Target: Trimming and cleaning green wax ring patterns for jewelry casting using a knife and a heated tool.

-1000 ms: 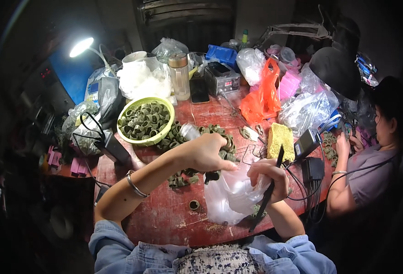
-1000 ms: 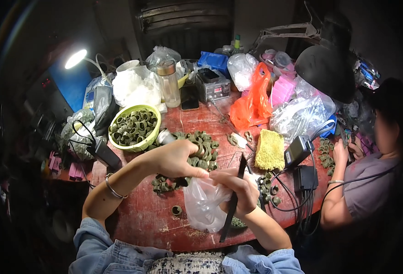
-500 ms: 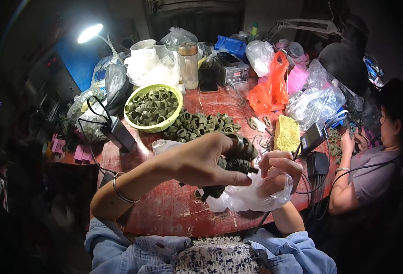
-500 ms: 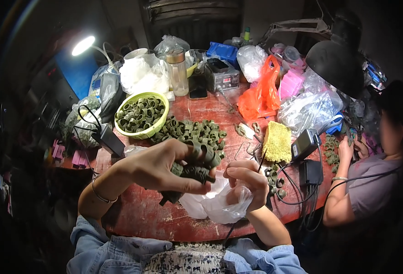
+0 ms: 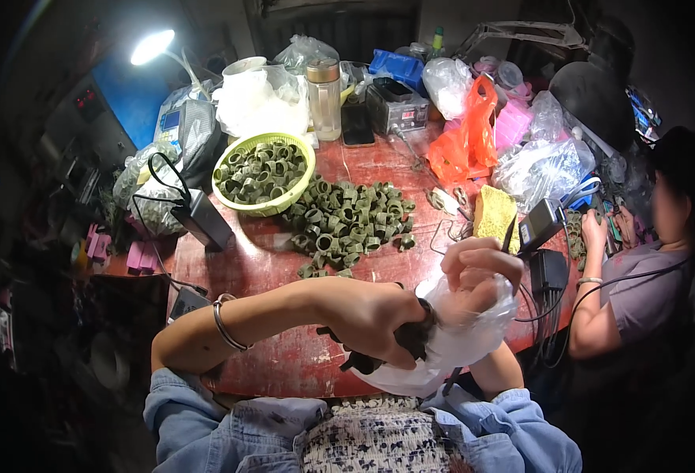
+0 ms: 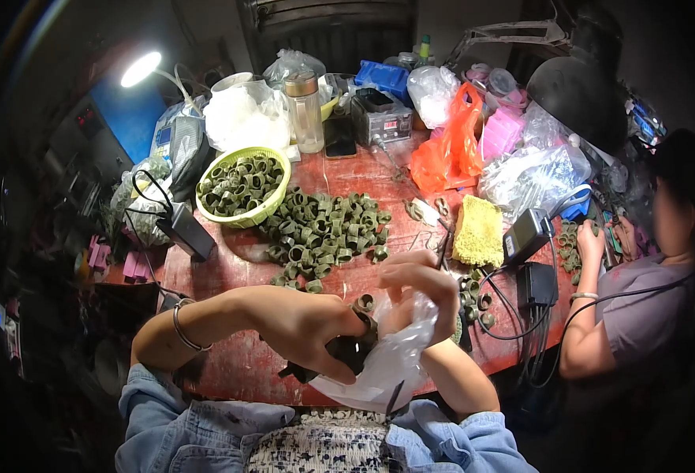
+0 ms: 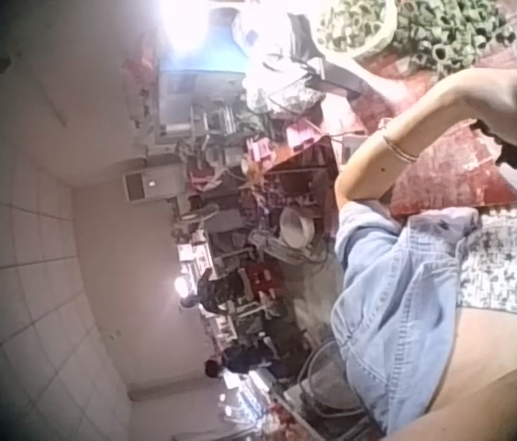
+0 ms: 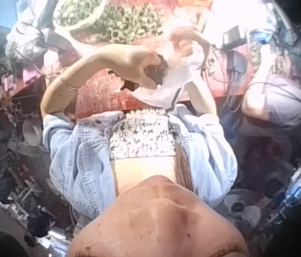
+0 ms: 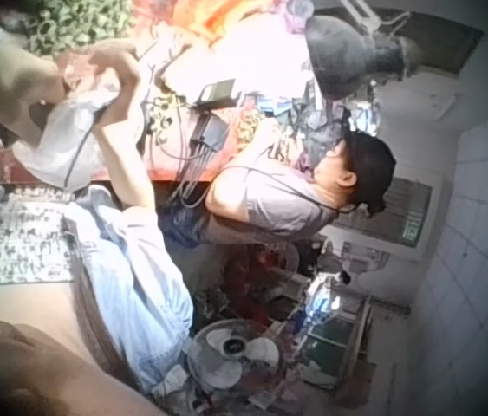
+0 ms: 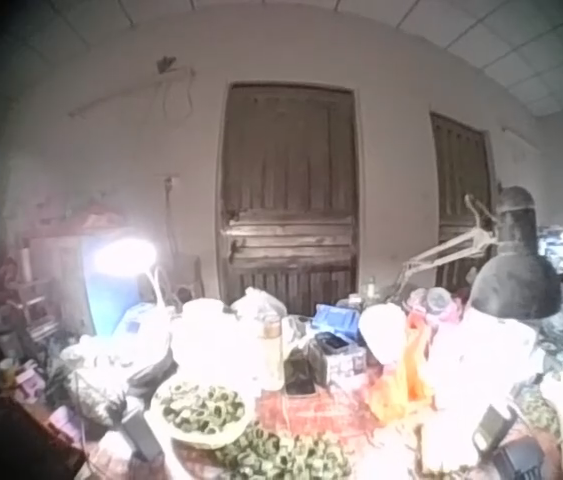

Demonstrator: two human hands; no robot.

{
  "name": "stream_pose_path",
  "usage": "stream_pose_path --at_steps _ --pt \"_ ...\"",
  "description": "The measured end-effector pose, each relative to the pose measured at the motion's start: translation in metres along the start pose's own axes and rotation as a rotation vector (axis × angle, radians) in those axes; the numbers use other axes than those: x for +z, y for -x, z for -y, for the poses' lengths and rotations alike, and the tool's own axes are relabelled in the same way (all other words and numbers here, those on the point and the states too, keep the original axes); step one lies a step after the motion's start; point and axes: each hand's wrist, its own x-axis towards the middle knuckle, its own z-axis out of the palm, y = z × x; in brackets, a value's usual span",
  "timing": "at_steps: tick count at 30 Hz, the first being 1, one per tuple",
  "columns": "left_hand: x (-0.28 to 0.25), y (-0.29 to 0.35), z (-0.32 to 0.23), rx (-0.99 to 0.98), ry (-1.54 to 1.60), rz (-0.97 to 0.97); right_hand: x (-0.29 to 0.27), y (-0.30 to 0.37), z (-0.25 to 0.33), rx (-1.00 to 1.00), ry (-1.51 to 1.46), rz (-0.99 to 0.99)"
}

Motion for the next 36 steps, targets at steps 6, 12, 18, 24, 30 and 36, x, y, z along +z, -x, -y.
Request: stream_pose_path --at_steps 6,12,18,24,30,36 --pt "0.019 -0.025 0.018 -0.171 -0.039 0.119 -0.001 -0.007 0.016 0.176 -0.152 0.065" --pt "0.055 -0.069 0.082 0.096 0.211 0.062 0.019 -0.017 0.026 0.09 -0.12 0.045" --pt "0.055 -0.06 0.064 0.13 0.606 0.152 0.027 -0.018 0.018 0.005 0.001 -0.124" --pt "0.062 -0.044 0.053 0.081 0.795 0.262 0.03 -0.034 0.026 0.018 0.089 -0.189" --pt "0.05 -0.028 0.048 -0.25 0.154 0.212 0.019 -0.035 0.011 -0.154 -0.043 -0.167" --pt "0.012 -0.009 0.072 -0.525 0.508 -0.241 -0.006 -0.036 0.014 -0.141 -0.105 0.246"
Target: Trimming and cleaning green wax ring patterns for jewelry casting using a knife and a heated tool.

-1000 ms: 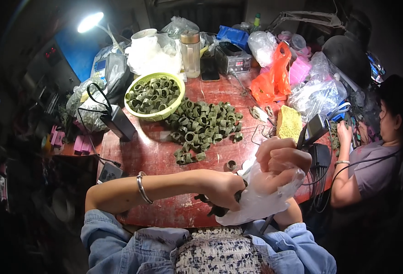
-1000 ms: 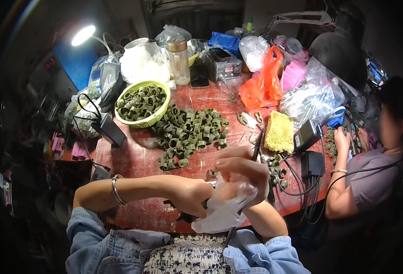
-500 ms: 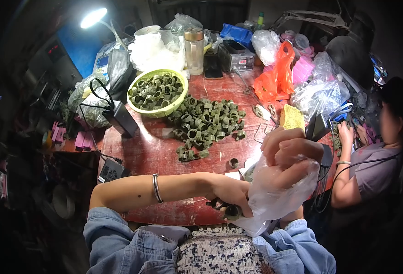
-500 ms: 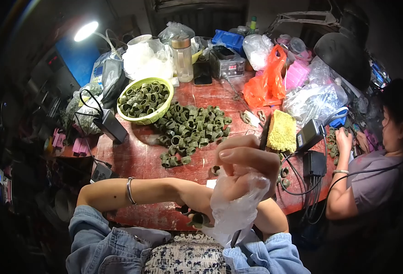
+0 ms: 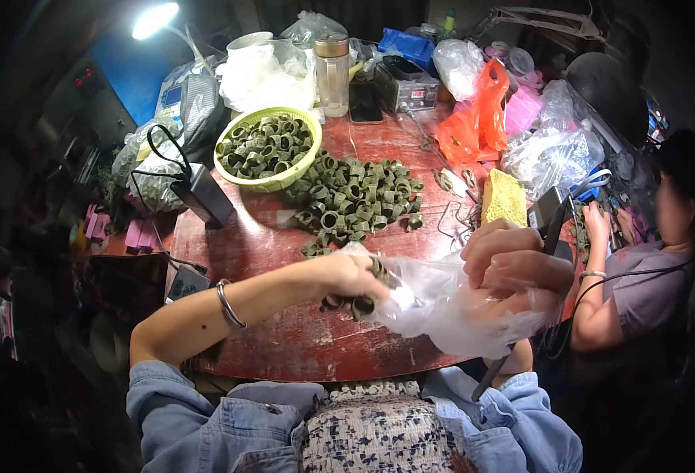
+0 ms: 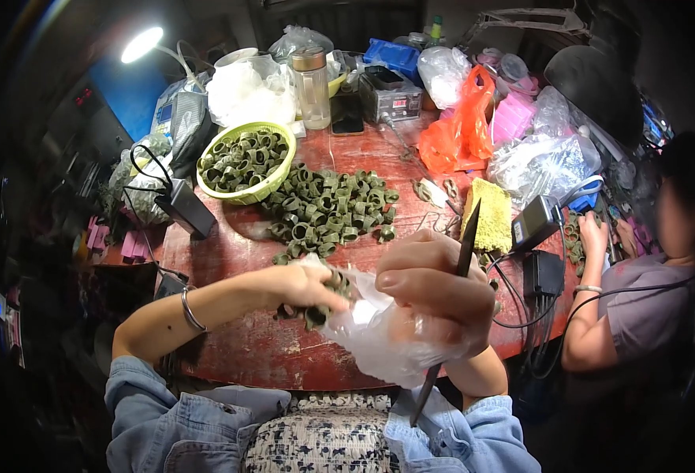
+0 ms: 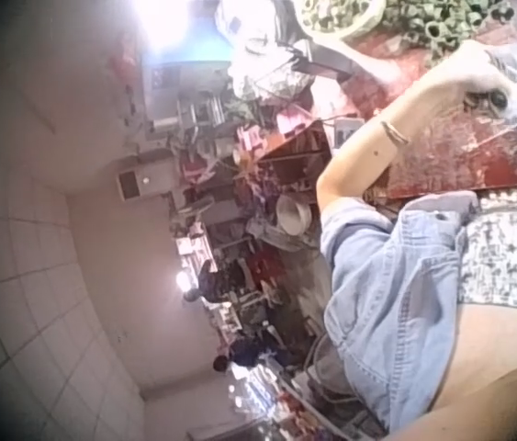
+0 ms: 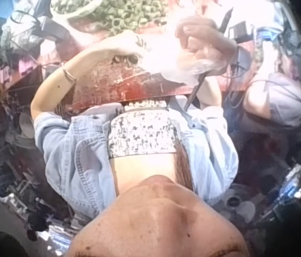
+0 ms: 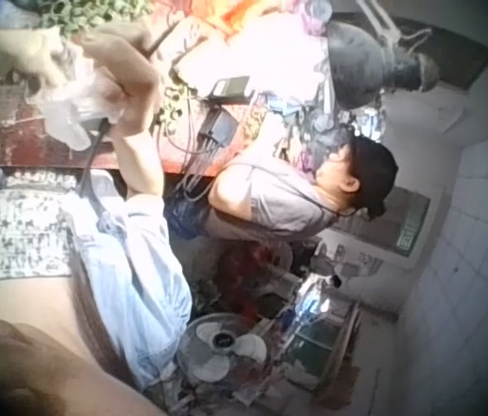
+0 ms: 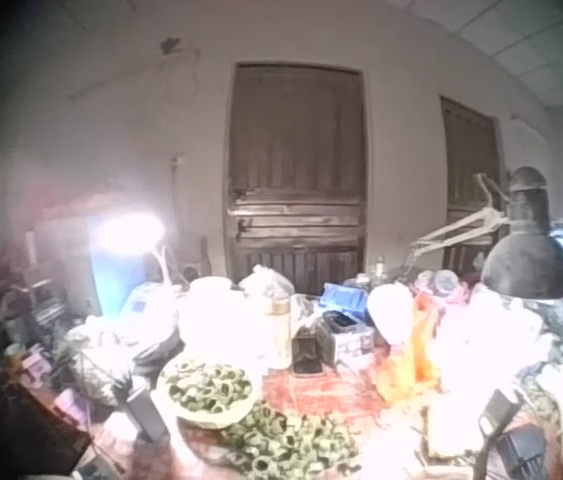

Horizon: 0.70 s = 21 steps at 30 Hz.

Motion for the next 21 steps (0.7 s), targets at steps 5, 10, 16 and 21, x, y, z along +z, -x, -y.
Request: stream_pose_path --at_steps 5,10,16,21 --pt "-0.014 -0.012 0.006 0.036 0.662 0.132 0.004 -0.005 0.0 0.084 -0.231 -0.09" --pt "-0.022 -0.015 0.002 0.176 0.736 -0.107 0.001 -0.003 -0.003 0.202 -0.165 -0.142" --pt "-0.039 0.0 -0.02 -0.089 0.561 -0.323 0.025 -0.006 -0.005 0.343 0.137 -0.368" --pt "-0.067 -0.002 -0.021 -0.029 -0.218 -0.456 0.024 -0.007 -0.01 0.429 0.422 -0.341"
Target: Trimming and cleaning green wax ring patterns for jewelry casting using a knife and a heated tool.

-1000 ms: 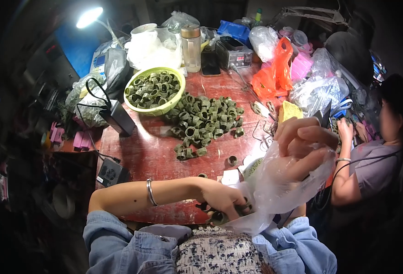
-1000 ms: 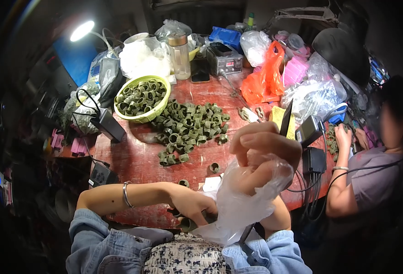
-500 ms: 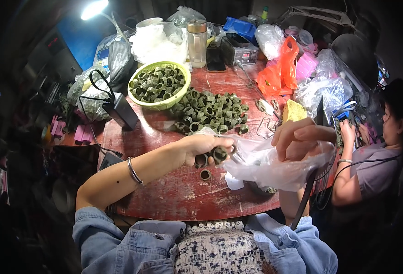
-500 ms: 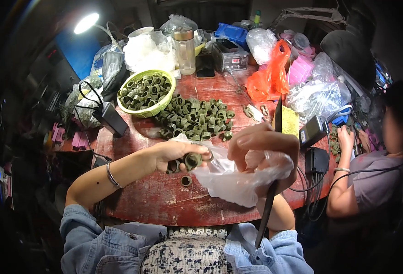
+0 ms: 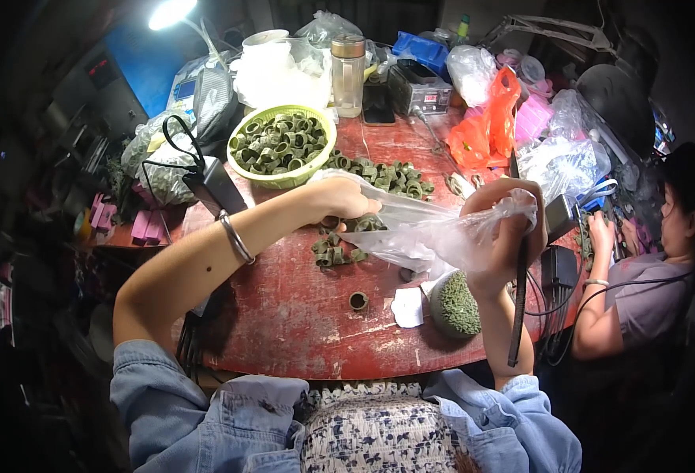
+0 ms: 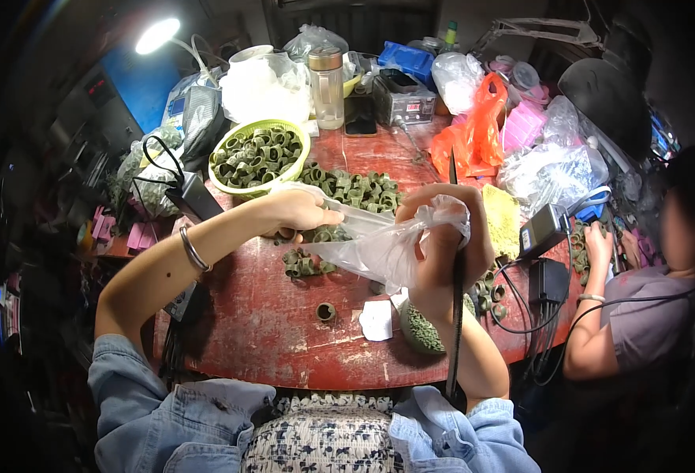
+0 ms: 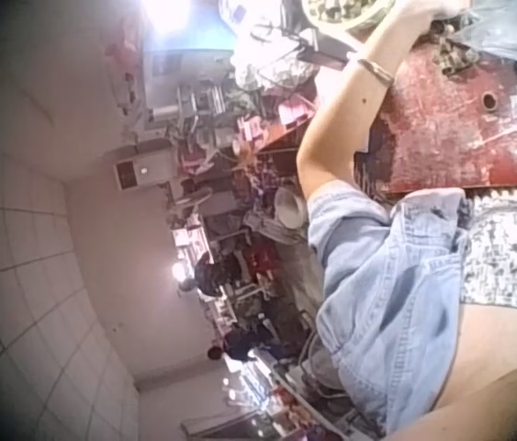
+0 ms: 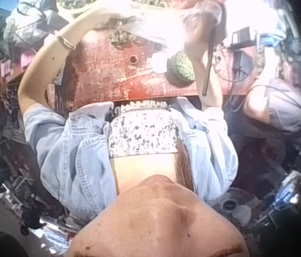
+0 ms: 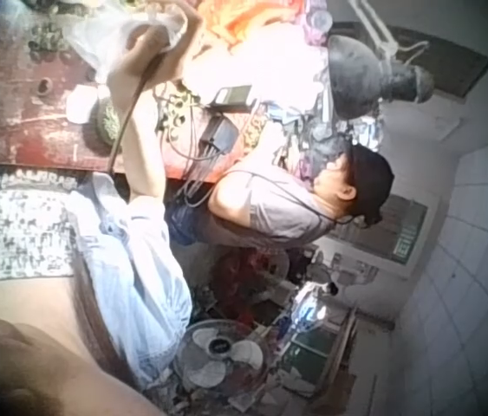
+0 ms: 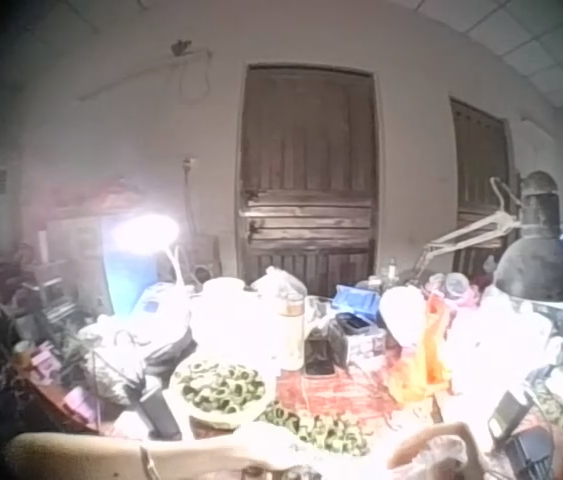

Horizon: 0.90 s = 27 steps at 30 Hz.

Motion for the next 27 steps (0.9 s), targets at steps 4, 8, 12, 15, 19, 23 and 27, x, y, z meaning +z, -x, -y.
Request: stream_pose_path --at_steps 4,8,12,15,19,23,27 --pt "0.001 -0.006 -0.007 0.215 -0.456 -0.093 -0.002 -0.002 -0.007 0.036 -0.127 0.029" --pt "0.003 -0.002 -0.023 0.263 -0.461 -0.065 -0.003 -0.001 -0.012 0.03 -0.165 0.008" --pt "0.014 -0.003 -0.039 0.49 -0.409 -0.215 -0.005 0.002 -0.013 0.08 -0.146 -0.001" --pt "0.031 -0.017 -0.042 0.629 -0.306 -0.304 -0.005 0.003 -0.012 0.085 -0.209 0.001" --pt "0.042 -0.027 -0.047 0.64 -0.124 -0.189 -0.011 0.003 -0.014 0.079 -0.248 0.031" --pt "0.036 -0.024 -0.048 0.715 -0.071 -0.161 -0.017 0.002 -0.018 0.065 -0.162 -0.025" --pt "0.031 -0.022 -0.037 0.841 -0.307 -0.739 -0.023 0.002 -0.018 0.064 -0.122 -0.058"
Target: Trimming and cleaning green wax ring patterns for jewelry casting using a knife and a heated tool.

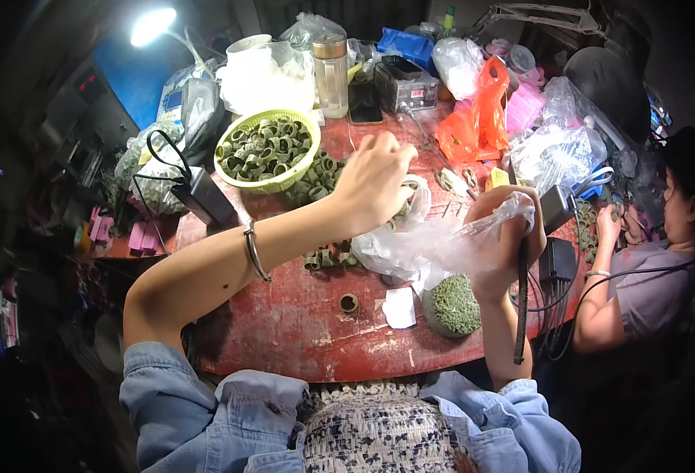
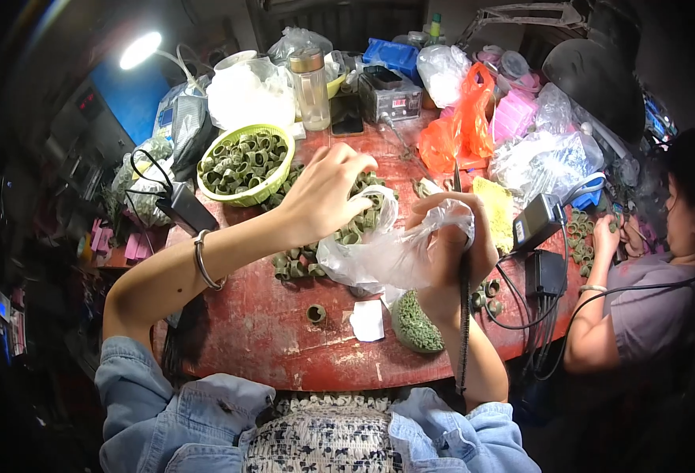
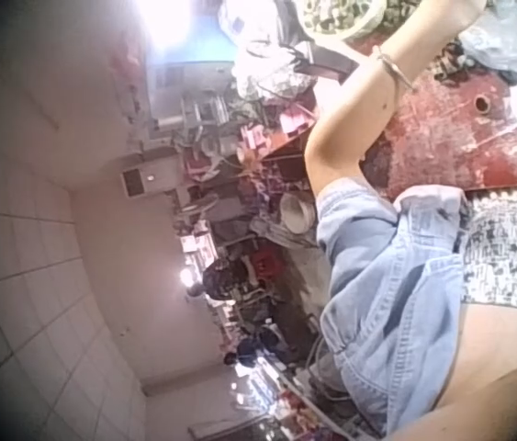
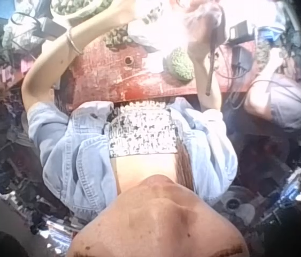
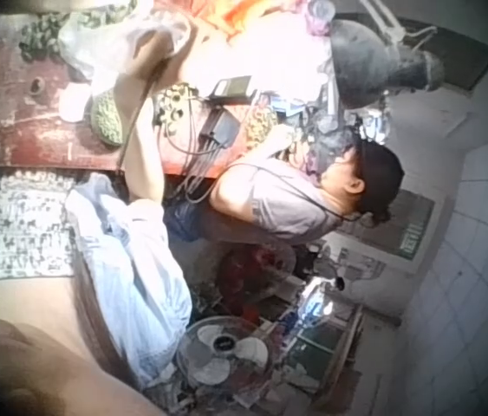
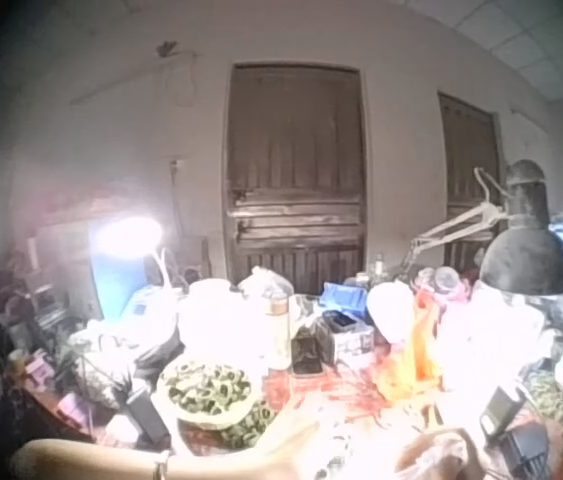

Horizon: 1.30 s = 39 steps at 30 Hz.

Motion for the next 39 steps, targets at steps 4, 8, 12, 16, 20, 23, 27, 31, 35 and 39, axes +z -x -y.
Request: stream_pose_path --at_steps 4,8,12,16,20,23,27,31,35,39 --pt "-0.006 0.008 0.024 -0.112 -0.119 0.034 -0.013 -0.002 -0.003 0.051 0.037 0.079" --pt "-0.023 -0.001 0.025 -0.467 0.449 0.273 -0.03 -0.014 -0.013 0.07 0.009 0.161" --pt "-0.056 -0.023 0.016 -0.546 0.773 0.113 -0.04 -0.04 -0.008 0.164 -0.079 0.106" --pt "-0.089 -0.042 0.012 -0.502 0.956 -0.192 -0.055 -0.082 -0.023 0.066 0.04 0.04" --pt "-0.1 -0.064 0.023 -0.494 1.099 -0.377 -0.047 -0.123 -0.035 0.034 0.083 0.141" --pt "-0.109 -0.082 0.037 -0.367 1.097 -0.47 -0.034 -0.156 -0.063 -0.015 0.152 0.074" --pt "-0.094 -0.103 0.066 -0.449 1.115 -0.74 -0.023 -0.19 -0.109 0.1 0.192 0.11" --pt "-0.08 -0.093 0.087 -0.4 0.979 -0.825 -0.001 -0.203 -0.14 -0.022 0.404 0.053" --pt "-0.066 -0.06 0.057 -0.67 0.637 -0.649 0.009 -0.202 -0.139 -0.081 0.476 0.087" --pt "-0.038 -0.029 0.069 -0.748 0.566 -0.382 -0.009 -0.199 -0.15 0.248 0.365 0.315"
